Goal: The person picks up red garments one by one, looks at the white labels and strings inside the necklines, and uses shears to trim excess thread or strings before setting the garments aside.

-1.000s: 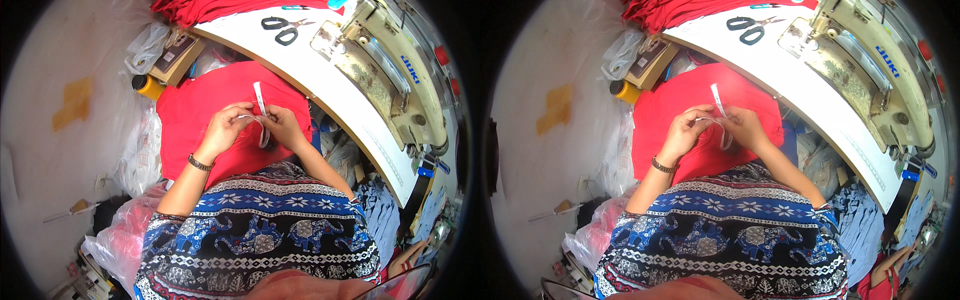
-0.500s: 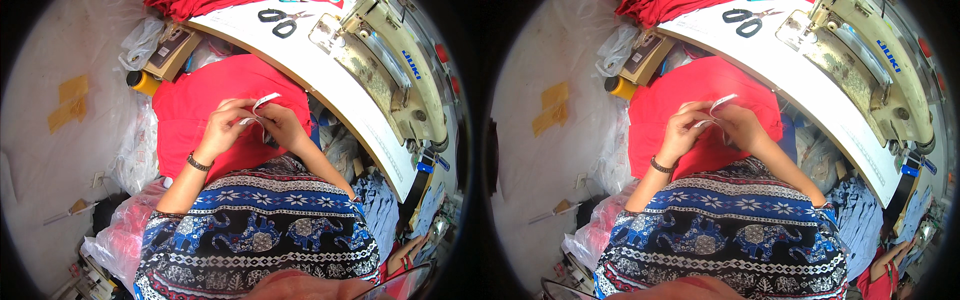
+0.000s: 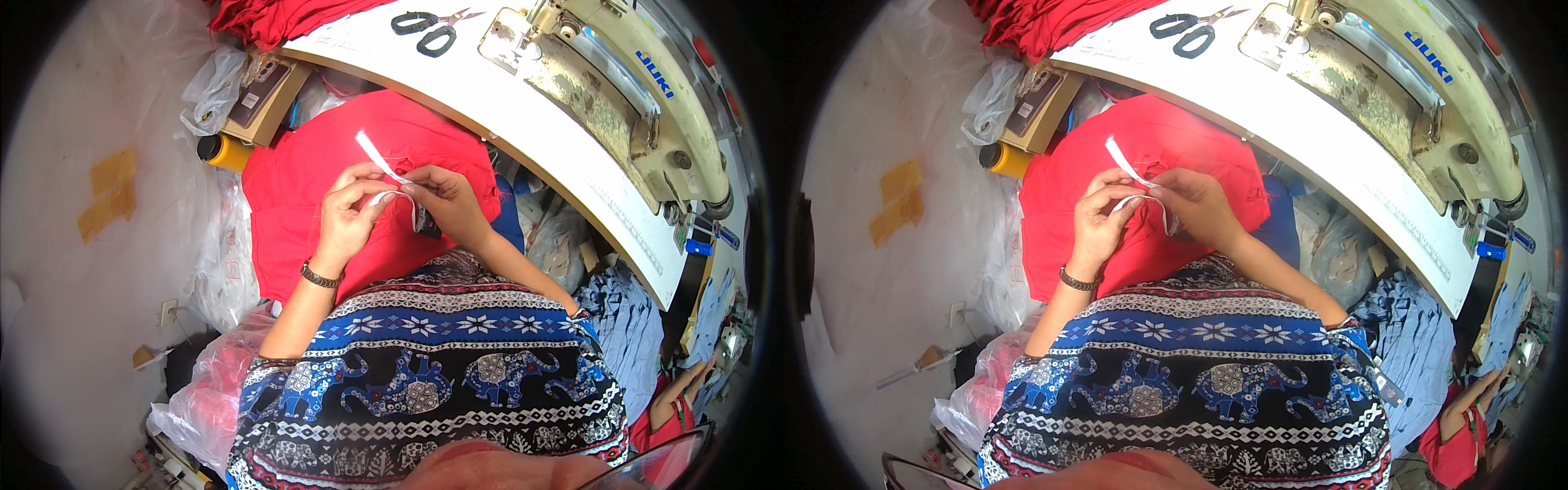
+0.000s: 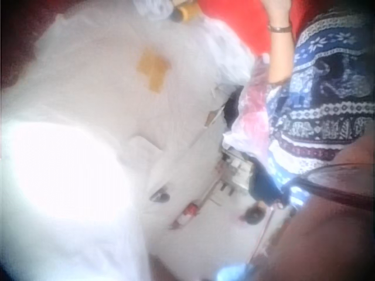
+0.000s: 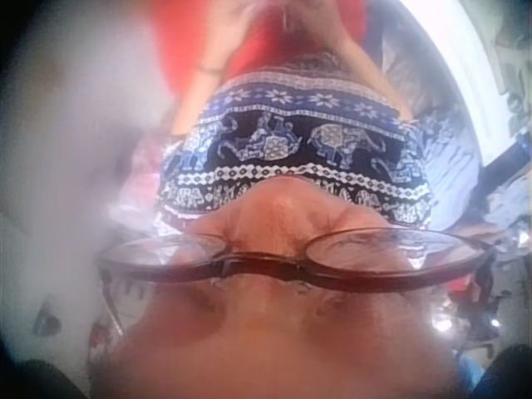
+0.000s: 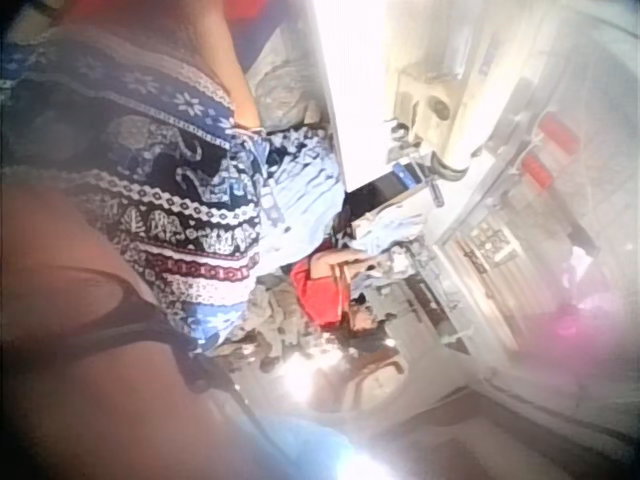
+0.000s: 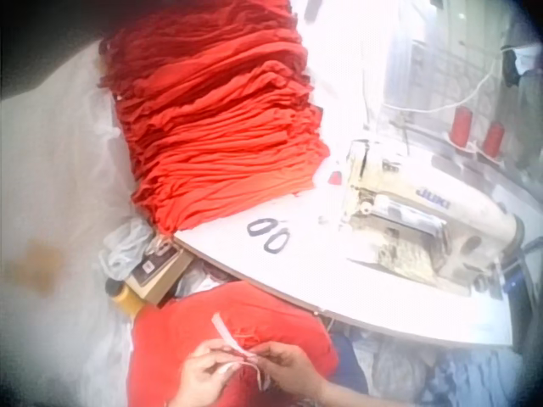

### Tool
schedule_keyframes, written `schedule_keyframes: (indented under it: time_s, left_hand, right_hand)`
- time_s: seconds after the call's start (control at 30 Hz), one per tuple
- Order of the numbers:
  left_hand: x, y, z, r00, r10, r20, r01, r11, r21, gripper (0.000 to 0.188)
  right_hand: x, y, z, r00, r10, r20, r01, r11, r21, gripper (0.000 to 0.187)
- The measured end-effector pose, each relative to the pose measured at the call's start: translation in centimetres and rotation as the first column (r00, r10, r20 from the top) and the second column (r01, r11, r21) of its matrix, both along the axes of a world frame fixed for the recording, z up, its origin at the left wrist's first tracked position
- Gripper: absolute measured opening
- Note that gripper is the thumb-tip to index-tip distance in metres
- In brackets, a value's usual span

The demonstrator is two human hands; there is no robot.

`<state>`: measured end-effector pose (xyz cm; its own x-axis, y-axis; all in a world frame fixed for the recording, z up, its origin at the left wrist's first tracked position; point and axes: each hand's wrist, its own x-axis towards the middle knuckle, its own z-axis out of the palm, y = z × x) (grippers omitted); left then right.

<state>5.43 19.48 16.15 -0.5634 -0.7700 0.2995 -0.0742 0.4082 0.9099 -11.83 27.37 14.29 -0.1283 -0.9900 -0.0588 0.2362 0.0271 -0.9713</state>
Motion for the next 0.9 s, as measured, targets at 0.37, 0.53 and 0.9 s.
schedule_keyframes:
  time_s: [0.37, 0.53, 0.9]
  left_hand:
    - [0.3, 0.1, -1.2, 0.992, -0.054, -0.118, 0.071, 0.987, 0.144, 0.015]
    - [-0.2, 0.4, -1.5, 0.962, -0.023, -0.274, 0.1, 0.957, 0.272, 0.016]
    - [-0.3, -0.2, 0.3, 0.965, 0.075, -0.249, -0.025, 0.98, 0.199, 0.026]
  right_hand:
    - [0.4, 0.4, -1.3, 0.999, 0.028, 0.016, -0.028, 1.0, -0.014, 0.018]
    - [0.7, 0.5, -0.7, 0.999, 0.023, 0.031, -0.023, 1.0, 0.003, 0.017]
    - [1.7, 0.1, 1.3, 0.904, -0.281, -0.321, 0.176, 0.931, -0.32, 0.02]
